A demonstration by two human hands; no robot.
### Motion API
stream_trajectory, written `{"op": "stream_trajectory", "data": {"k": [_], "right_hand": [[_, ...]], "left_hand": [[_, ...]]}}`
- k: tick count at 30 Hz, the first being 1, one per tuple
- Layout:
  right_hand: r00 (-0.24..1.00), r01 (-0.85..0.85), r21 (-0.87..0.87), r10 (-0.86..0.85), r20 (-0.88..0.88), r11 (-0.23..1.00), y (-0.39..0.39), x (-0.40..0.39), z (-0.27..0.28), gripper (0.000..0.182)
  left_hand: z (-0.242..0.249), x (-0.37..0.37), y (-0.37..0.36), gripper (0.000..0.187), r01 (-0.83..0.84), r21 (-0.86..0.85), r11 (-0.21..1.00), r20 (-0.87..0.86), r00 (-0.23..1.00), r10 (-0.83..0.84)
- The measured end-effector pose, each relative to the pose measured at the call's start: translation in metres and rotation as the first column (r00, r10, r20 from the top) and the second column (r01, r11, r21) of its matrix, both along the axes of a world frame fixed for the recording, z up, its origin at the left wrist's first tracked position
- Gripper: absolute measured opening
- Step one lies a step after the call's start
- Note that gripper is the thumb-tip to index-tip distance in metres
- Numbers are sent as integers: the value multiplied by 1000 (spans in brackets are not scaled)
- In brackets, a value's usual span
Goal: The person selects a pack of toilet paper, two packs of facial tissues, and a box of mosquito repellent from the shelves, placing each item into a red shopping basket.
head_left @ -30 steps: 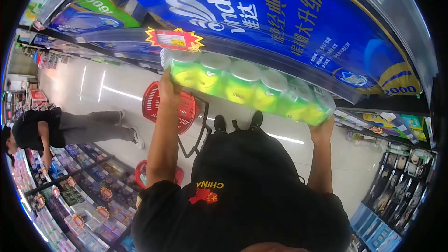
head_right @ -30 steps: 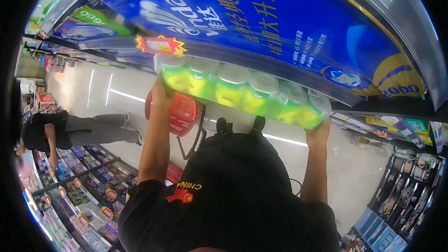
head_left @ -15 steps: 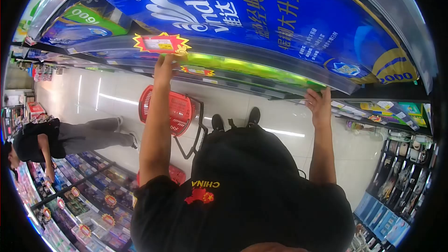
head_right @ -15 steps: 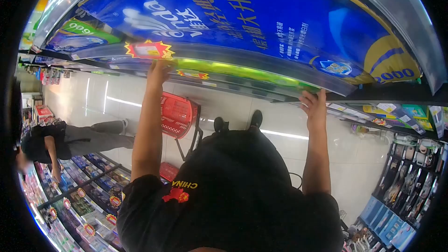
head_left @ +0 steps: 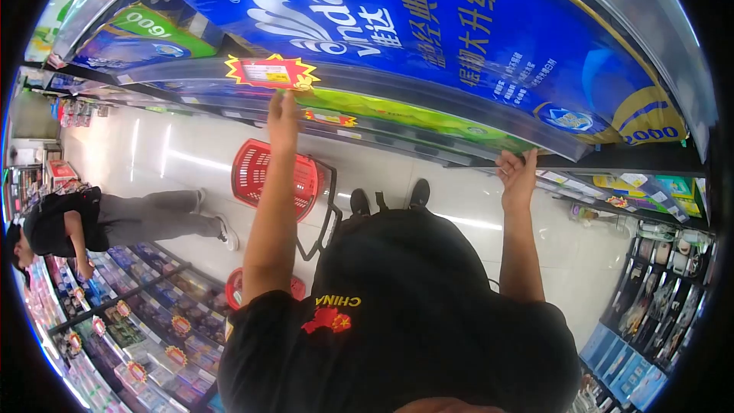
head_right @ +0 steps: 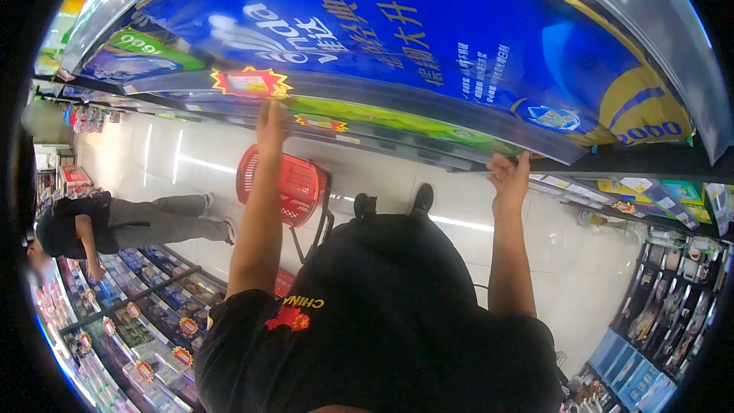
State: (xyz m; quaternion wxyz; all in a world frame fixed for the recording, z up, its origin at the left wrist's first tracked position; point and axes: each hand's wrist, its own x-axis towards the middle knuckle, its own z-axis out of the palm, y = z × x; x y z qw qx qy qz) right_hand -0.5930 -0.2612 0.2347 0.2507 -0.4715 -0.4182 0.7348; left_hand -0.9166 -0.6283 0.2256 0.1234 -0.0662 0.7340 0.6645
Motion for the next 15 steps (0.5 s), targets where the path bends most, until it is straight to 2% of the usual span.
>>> {"op": "stream_trajectory", "data": {"k": [1, 3, 5, 7, 9, 11, 12, 13, 14, 15], "right_hand": [[1000, 21, 19, -22, 18, 1000, -8, -1, -7, 57], [997, -1, 48, -3, 79, 999, -20, 3, -31, 52], [985, -89, -21, 91, 143, 996, -37, 9, -65, 49], [946, -227, -82, 240, 219, 970, -59, 17, -85, 47], [867, -390, -155, 419, 271, 908, -82, 25, -97, 46], [782, -516, -228, 563, 268, 826, -97, 31, -112, 45], [737, -570, -259, 625, 257, 780, -97, 34, -126, 44], [716, -636, -203, 668, 204, 744, -102, 36, -131, 42], [686, -657, -211, 691, 228, 723, -105, 32, -128, 41], [654, -677, -222, 712, 254, 701, -108, 29, -126, 41]], "left_hand": [[-2, 11, -4, 63, -2, -15, 1000, -8, 1000, 2], [-39, 31, -19, 64, 120, -149, 982, 120, 987, -102], [-82, 65, -32, 59, 188, -310, 932, -146, 959, -242], [-109, 99, -49, 60, 392, -401, 828, 163, 920, -357], [-118, 135, -57, 62, 507, -502, 701, 231, 859, -456], [-160, 170, -79, 61, 507, -581, 636, 232, 853, -467], [-176, 187, -86, 59, 477, -516, 712, 185, 873, -451], [-151, 189, -83, 58, 523, -538, 661, 270, 850, -452], [-122, 192, -79, 57, 570, -552, 609, 356, 821, -446], [-127, 194, -83, 57, 537, -589, 605, 322, 842, -434]]}}
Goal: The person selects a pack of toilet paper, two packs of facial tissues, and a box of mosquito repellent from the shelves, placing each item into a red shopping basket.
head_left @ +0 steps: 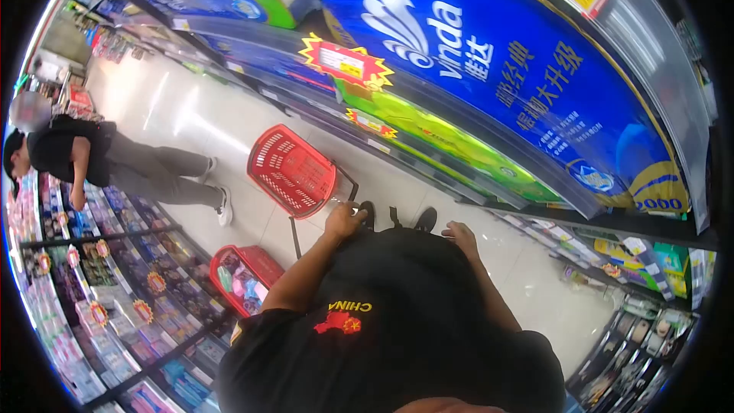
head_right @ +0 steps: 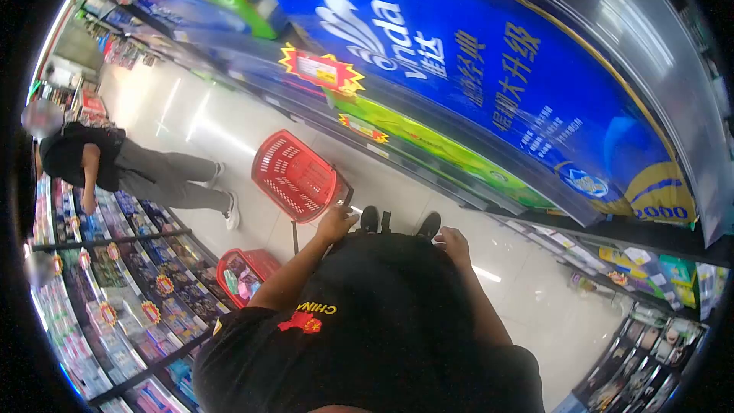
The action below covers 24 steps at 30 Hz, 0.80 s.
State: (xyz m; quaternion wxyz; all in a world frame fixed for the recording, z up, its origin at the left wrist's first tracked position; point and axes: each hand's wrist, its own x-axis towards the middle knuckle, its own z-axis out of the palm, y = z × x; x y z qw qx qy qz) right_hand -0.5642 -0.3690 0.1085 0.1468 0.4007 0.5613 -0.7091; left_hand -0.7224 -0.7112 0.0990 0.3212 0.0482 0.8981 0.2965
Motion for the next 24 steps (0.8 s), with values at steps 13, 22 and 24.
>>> {"op": "stream_trajectory", "data": {"k": [13, 22, 24], "right_hand": [[988, -38, 57, 46, -147, 998, 1, -64, 29, 36], [829, -402, 283, 477, -292, 871, 11, -34, -61, 38], [700, -431, 439, 599, -389, 789, 10, -26, -47, 37]], "left_hand": [[23, 37, -53, 49, -279, 187, 942, 86, 960, 267], [40, 64, -81, 70, -32, -59, 998, 225, 973, 45], [31, 76, -82, 73, 37, -66, 997, 179, 984, -25]]}}
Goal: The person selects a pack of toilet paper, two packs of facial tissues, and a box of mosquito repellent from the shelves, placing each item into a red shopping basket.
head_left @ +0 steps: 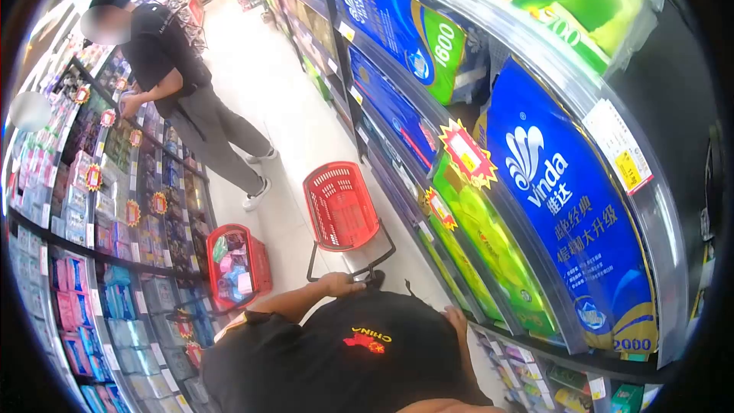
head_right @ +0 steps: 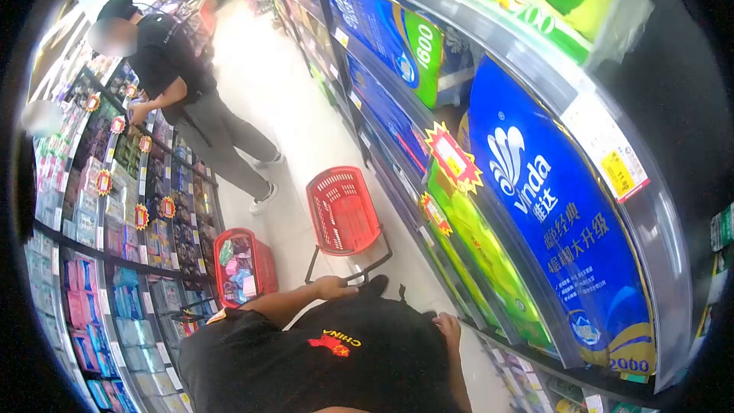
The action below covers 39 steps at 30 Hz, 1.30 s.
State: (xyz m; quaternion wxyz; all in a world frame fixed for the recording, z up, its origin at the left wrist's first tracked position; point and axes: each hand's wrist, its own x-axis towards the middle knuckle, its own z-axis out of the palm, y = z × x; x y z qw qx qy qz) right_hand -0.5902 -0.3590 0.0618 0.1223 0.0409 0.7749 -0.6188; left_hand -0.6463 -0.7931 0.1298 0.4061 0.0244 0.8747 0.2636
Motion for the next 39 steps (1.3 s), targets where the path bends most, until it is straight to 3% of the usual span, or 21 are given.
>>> {"op": "stream_trajectory", "data": {"k": [4, 5, 7, 10, 13, 16, 19, 20, 23, 27, 30, 32, 34, 39], "right_hand": [[995, -86, 190, 96, -42, 978, 1, -4, 4, 35], [985, 56, 54, -64, 160, 997, 1, -8, 4, 35], [769, 401, -110, -269, 579, 909, 2, -22, 3, 34], [759, 422, -93, -296, 580, 902, 0, -24, 33, 35], [767, 432, -125, -291, 572, 893, 8, -22, 24, 37], [785, 403, -140, -263, 561, 904, 21, -16, 8, 39], [856, 232, -14, -197, 477, 973, 39, -7, -15, 40], [849, 320, -18, -278, 450, 947, 37, -1, -14, 42], [906, 104, 87, -130, 404, 991, 44, -9, -7, 44], [840, 198, 90, -216, 498, 976, 32, -29, -2, 43], [944, 18, 122, -57, 326, 992, 22, -49, -4, 41], [927, 83, 61, -99, 361, 995, 17, -55, -1, 36], [796, 335, -27, -267, 542, 942, -11, -70, 38, 31], [786, 333, 44, -304, 538, 942, -39, -80, 36, 32]], "left_hand": [[0, 0, 11, 70, 17, -86, 996, -56, 998, -22], [0, -2, 16, 69, -8, -81, 997, -81, 997, 1], [0, -6, 25, 68, -53, -69, 996, -128, 991, 44], [4, -16, 44, 66, -102, 15, 995, -158, 982, 103], [21, -25, 67, 66, -109, 10, 994, -112, 988, 109], [-13, -25, 80, 67, -106, 37, 994, -96, 989, 109], [-15, -34, 84, 68, -62, 32, 998, -109, 992, 65], [-22, -33, 84, 68, -61, 43, 997, -124, 990, 66], [-19, -39, 81, 69, -41, 44, 998, -123, 991, 47], [-18, -51, 77, 69, -82, 52, 995, -135, 987, 89], [-18, -65, 69, 68, -71, 65, 995, -145, 986, 80], [-22, -74, 64, 68, -66, 64, 996, -142, 987, 75], [-18, -81, 56, 70, -81, 46, 996, -126, 988, 87], [-18, -94, 26, 70, -98, 52, 994, -148, 984, 104]]}}
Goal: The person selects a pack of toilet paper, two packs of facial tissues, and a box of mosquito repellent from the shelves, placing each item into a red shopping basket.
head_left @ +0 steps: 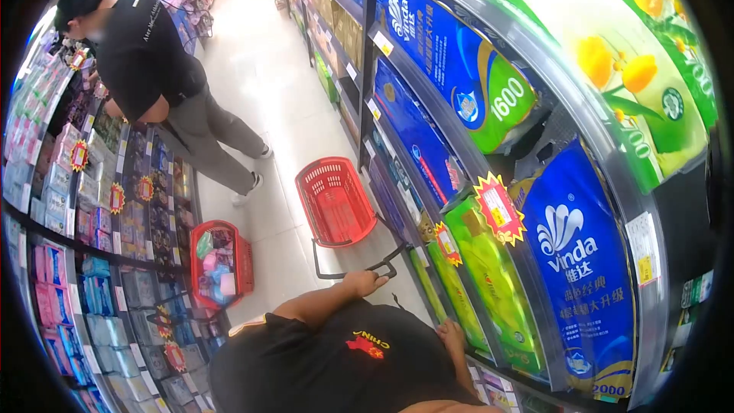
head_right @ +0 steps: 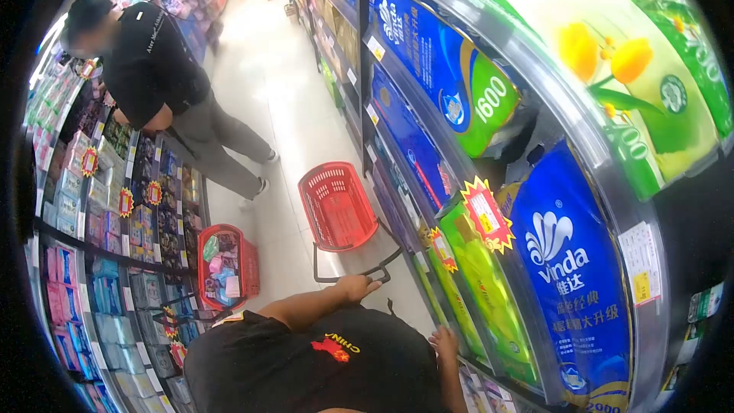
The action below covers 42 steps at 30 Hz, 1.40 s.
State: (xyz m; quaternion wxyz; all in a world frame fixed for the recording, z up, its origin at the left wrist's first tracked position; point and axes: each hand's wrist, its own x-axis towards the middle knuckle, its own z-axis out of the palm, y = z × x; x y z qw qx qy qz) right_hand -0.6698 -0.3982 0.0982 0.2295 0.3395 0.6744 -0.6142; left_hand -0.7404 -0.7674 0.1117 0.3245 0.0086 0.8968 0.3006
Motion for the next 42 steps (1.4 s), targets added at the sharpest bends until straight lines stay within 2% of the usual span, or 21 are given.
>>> {"op": "stream_trajectory", "data": {"k": [1, 3, 5, 8, 10, 13, 16, 19, 22, 25, 28, 31, 35, 37, 40, 42], "right_hand": [[1000, -10, 17, 10, -1, 1000, -6, 0, -1, 33], [985, -171, 107, 169, 30, 979, -15, -4, -3, 40], [967, -255, 156, 253, 35, 954, -27, -6, -9, 46], [950, -308, 168, 312, 5, 936, -51, -9, -21, 46], [910, -409, 176, 414, 14, 895, -64, -18, -23, 46], [874, -486, 167, 475, 102, 858, -78, -36, -24, 44], [906, -408, 236, 422, -11, 882, -83, -45, -13, 42], [944, -321, 165, 329, -24, 933, -75, -57, -22, 42], [866, -439, 332, 491, -90, 835, -57, -72, -31, 42], [809, -538, 463, 586, 48, 705, -48, -98, -56, 41], [910, -407, 237, 413, 25, 882, -48, -114, -51, 39], [938, -330, 209, 345, -39, 921, -57, -127, -37, 38], [930, -357, 208, 368, -17, 911, -55, -133, -44, 37], [917, -390, 228, 398, 9, 892, -47, -132, -46, 37], [904, -422, 334, 418, 90, 843, -46, -134, -43, 36], [936, -350, 313, 317, 153, 883, -57, -136, -30, 34]], "left_hand": [[5, -2, -5, 69, -13, 3, 1000, -13, 1000, 13], [17, -10, -19, 68, -43, 12, 999, -37, 998, 43], [25, -20, -29, 67, -78, 26, 997, -58, 995, 79], [7, -37, -44, 66, -119, 59, 991, -120, 985, 126], [19, -48, -56, 66, -104, 34, 994, -159, 981, 108], [25, -61, -67, 66, -125, 34, 992, -168, 977, 129], [25, -72, -69, 65, -152, 28, 988, -144, 978, 154], [16, -82, -69, 64, -164, 0, 986, -129, 978, 163], [9, -86, -71, 62, -203, -30, 979, -174, 965, 195], [15, -103, -88, 60, -210, -78, 975, -197, 962, 191], [22, -119, -89, 60, -228, -107, 968, -193, 960, 204], [23, -134, -84, 62, -249, -114, 962, -174, 958, 228], [11, -140, -77, 63, -304, -82, 949, -146, 946, 290], [15, -137, -81, 64, -276, -113, 954, -93, 959, 266], [10, -140, -91, 65, -238, -123, 963, -70, 970, 231], [6, -146, -102, 65, -219, -130, 967, -70, 975, 211]]}}
